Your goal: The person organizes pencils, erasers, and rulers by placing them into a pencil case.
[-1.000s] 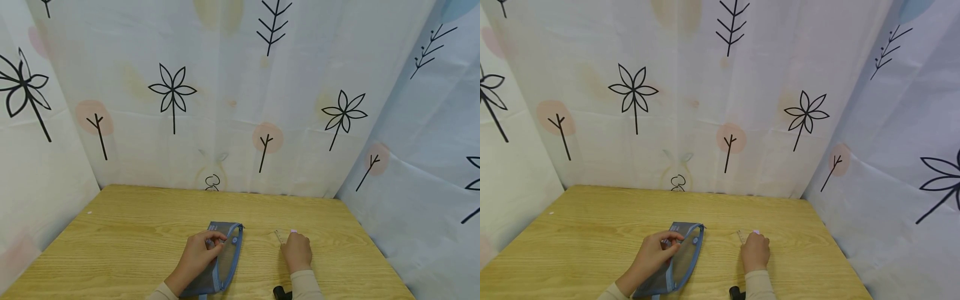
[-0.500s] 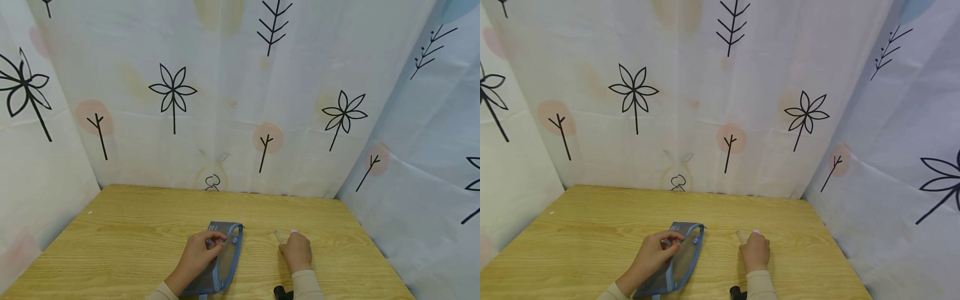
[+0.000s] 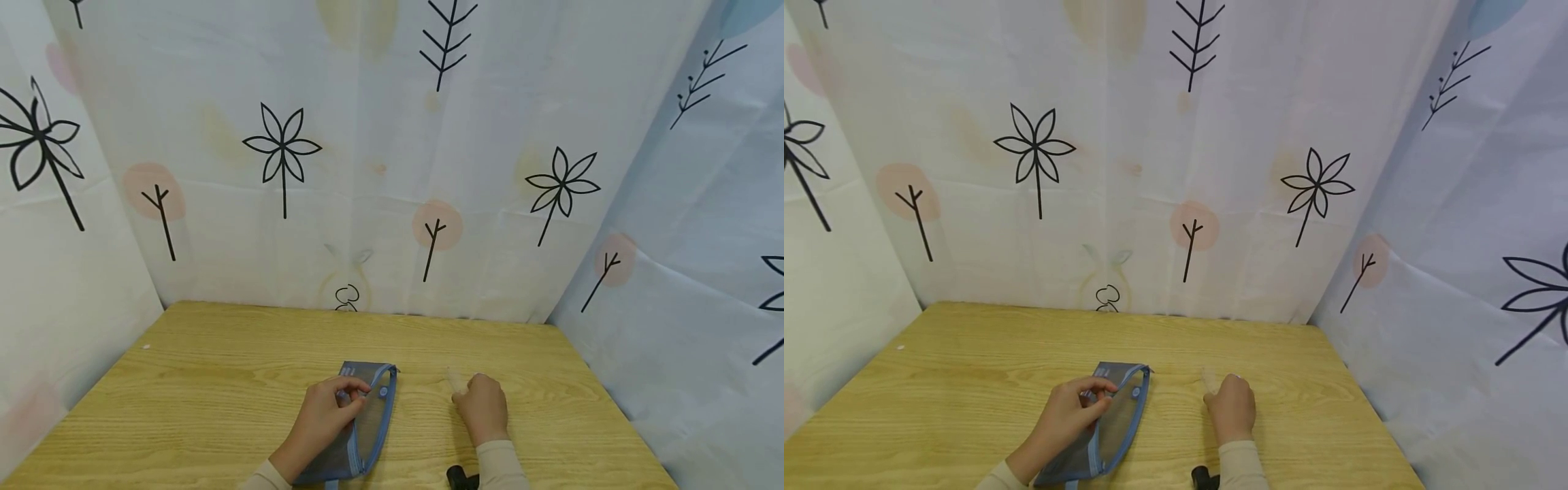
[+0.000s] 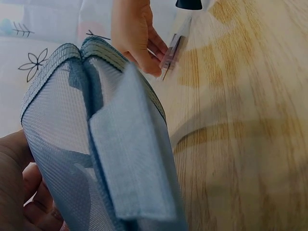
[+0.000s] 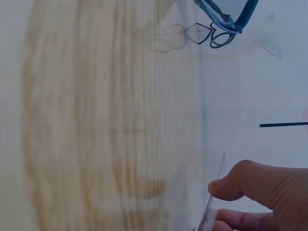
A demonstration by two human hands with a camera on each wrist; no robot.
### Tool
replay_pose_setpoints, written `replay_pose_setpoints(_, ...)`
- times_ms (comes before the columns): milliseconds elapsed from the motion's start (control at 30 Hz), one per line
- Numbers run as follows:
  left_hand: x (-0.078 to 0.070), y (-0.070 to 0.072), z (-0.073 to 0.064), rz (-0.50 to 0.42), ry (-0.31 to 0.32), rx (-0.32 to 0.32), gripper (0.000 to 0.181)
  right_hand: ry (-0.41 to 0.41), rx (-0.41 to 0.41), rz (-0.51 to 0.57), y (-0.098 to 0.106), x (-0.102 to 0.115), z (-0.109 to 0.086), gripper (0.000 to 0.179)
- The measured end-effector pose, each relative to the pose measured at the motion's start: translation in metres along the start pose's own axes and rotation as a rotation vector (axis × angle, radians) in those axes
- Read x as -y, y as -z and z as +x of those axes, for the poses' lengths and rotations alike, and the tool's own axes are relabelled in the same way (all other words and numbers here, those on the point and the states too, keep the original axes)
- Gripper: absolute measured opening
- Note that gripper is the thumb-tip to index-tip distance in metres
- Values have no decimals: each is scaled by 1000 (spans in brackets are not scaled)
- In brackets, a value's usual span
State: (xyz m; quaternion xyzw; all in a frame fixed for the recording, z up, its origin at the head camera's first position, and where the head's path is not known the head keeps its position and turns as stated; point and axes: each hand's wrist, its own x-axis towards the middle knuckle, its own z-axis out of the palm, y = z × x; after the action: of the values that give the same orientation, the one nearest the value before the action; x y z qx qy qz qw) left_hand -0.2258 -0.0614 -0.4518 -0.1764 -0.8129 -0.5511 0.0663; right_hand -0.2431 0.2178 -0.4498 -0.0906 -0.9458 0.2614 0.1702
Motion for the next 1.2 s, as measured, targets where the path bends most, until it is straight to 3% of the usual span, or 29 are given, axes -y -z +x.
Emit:
replay_pose_setpoints(33,0,0,0,0,0,0,15,1,3,6,1,1,0,16)
replay_pose_setpoints(167,1,0,0,-3,0,2,15,-2,49,37,2,3,0,30)
replay_pose_setpoints(433,-1,0,0,-8,7,-6,15,-77,192,200,5,9,1,22)
replay_pose_setpoints(600,-2,1,0,0,-11,-22,14,-109,261,239,7,13,1,26)
replay_pose_setpoints(1067,-3,2,0,20,-15,-39,14,-76,408,440,6,26,-5,26)
replay_pose_setpoints(1200,-3,2,1,30,-19,-41,13,-65,447,452,4,29,-7,25)
